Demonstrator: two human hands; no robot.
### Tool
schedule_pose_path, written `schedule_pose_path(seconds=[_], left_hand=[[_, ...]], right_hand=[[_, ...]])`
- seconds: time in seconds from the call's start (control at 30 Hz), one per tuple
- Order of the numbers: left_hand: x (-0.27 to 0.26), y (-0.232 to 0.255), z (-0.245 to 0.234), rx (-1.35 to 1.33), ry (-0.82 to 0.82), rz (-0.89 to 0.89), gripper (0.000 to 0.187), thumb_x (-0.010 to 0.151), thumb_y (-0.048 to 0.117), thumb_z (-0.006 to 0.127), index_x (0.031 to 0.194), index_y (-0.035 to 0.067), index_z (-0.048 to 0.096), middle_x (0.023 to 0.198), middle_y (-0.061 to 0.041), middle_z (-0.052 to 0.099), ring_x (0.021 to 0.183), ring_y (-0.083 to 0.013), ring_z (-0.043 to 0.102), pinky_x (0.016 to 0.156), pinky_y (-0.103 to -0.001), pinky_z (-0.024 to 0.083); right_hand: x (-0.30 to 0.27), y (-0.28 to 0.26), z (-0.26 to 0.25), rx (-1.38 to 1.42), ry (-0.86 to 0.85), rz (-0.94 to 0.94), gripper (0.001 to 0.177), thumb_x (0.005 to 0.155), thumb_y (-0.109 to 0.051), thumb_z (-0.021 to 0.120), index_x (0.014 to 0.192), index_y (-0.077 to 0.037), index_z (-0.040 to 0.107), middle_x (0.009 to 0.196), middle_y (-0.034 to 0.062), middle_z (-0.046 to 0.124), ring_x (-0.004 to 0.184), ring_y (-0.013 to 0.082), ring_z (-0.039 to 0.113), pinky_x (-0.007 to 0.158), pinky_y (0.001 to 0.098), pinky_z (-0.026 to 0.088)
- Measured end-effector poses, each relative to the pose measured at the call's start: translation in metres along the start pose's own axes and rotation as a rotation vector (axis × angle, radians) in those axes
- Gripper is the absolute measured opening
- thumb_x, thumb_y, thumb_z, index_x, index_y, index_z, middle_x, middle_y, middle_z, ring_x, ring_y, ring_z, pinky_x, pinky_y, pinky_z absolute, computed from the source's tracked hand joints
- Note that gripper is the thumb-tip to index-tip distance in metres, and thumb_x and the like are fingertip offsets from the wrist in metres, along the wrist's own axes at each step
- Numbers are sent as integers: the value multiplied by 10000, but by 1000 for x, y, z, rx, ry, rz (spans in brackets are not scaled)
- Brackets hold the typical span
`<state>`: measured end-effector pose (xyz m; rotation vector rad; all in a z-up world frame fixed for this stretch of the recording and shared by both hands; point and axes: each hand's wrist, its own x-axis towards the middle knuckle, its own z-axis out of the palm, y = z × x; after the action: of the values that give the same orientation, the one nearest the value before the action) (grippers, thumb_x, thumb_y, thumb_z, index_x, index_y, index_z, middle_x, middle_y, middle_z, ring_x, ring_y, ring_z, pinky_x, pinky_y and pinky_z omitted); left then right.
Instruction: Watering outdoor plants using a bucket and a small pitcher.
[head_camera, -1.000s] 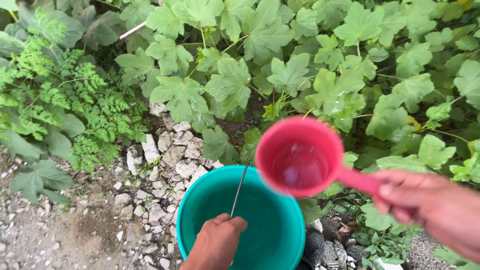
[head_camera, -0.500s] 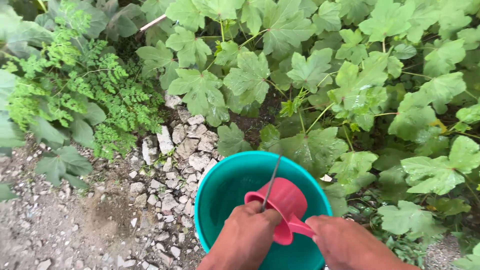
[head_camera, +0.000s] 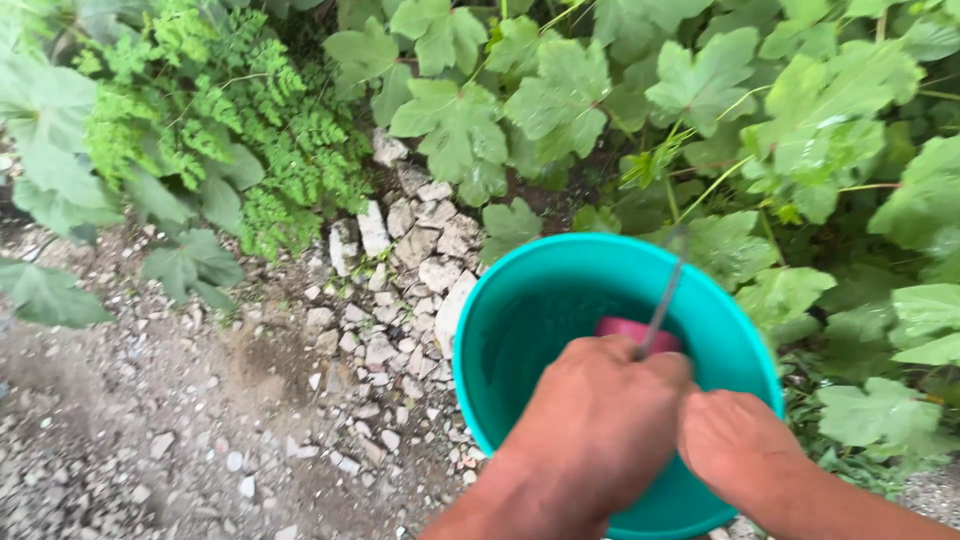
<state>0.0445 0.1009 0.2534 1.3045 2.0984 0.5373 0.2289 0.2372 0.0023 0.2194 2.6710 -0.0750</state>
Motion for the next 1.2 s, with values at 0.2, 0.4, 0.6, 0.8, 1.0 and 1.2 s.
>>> schedule_pose_path(seconds=[0.2, 0.4, 0.6, 0.8, 1.0, 1.2], left_hand=[[-3, 33, -32, -629, -151, -530, 429, 879, 273, 559, 1152, -27, 697, 1161, -285, 707, 1122, -402, 685, 982, -423, 516], [1, 22, -18, -578, -224, -490, 465, 873, 283, 559, 1173, -62, 648, 1201, -293, 679, 1139, -433, 658, 997, -453, 503], [3, 13, -12, -465, -184, -364, 400, 851, 284, 548, 1025, -30, 724, 1132, -270, 680, 1043, -428, 679, 937, -458, 523], [1, -5, -3, -586, -193, -508, 379, 850, 287, 554, 921, -66, 671, 889, -216, 739, 849, -337, 759, 788, -410, 596], [0, -2, -13, -665, -151, -746, 311, 869, 332, 609, 1011, 65, 681, 853, -153, 720, 770, -258, 707, 713, -409, 562], [6, -22, 7, -746, -51, -705, 326, 842, 265, 614, 989, -10, 708, 750, -111, 677, 676, -200, 629, 637, -388, 500]], right_hand=[[17, -5, 38, 151, -55, -28, 195, 963, -289, 504, 962, -163, 653, 928, 61, 701, 920, 247, 682, 848, 434, 546], [30, 1, 45, 502, -178, 44, 247, 950, -290, 515, 904, -121, 688, 855, 67, 709, 834, 220, 668, 757, 408, 540], [21, 4, 51, 879, -315, 158, 304, 938, -292, 525, 846, -79, 723, 782, 72, 718, 748, 194, 654, 666, 381, 535], [-1, 4, 5, 1182, -358, 193, 297, 910, -281, 579, 816, -51, 741, 743, 45, 726, 681, 155, 635, 604, 333, 537], [-39, 16, -37, 1434, -273, 290, 183, 892, -244, 597, 892, -72, 660, 725, 5, 647, 613, 121, 578, 573, 291, 472], [-77, 89, -3, 1730, -2, 569, 229, 929, -167, 595, 1132, -71, 641, 690, 72, 593, 570, 149, 467, 510, 293, 354]])
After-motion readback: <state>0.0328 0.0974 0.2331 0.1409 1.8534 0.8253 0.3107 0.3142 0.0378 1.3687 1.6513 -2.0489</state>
